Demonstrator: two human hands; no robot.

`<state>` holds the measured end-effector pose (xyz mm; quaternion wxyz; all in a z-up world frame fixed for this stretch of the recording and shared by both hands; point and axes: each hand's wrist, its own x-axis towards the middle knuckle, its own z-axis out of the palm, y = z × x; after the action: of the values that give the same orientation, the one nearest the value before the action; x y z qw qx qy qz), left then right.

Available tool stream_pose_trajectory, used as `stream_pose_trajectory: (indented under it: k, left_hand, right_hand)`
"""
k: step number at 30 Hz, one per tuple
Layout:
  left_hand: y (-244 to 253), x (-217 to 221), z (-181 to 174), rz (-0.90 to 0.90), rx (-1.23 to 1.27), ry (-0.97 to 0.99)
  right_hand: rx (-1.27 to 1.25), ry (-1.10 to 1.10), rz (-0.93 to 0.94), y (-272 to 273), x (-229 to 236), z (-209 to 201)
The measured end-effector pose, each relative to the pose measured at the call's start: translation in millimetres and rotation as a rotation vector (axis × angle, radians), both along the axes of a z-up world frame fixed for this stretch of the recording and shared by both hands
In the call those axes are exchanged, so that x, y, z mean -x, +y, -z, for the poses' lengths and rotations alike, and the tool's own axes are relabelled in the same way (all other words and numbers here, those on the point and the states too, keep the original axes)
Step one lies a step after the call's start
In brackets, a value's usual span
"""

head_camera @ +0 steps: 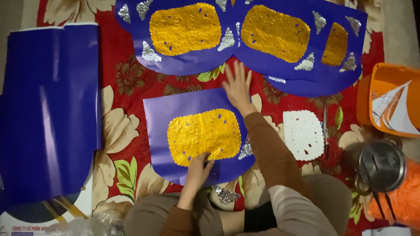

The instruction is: Decorating blue paper sheets containing yellow material with white paper cutouts at the corners.

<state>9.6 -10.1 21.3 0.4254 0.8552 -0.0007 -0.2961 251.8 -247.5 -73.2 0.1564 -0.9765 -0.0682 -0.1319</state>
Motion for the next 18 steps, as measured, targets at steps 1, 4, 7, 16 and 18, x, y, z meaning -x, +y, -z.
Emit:
stream_pose_trajectory:
  k: [1,4,7,16,18]
  left_hand:
    - [0,-3,0,-0.005,0.000,-0.002]
    - [1,-1,-2,0.002,-0.033,-0.002]
    - [2,-2,2,0.018,-0.056,-0.037]
    - [3,3,8,0.012,-0.056,-0.038]
    - [1,4,16,0.023,-0.078,-0.071]
  right_hand:
    - [0.000,-0.002,-0.005,2,-12,-15]
    - [-0.070,-0.095,0.046,11,-31,-44]
    - [-0.045,-0.124,0.084,26,-36,-31]
    - [0.056,-0.240,0.149,-5,-47,-11]
    - [-0.132,-0.317,0.164,-23,-42,-32]
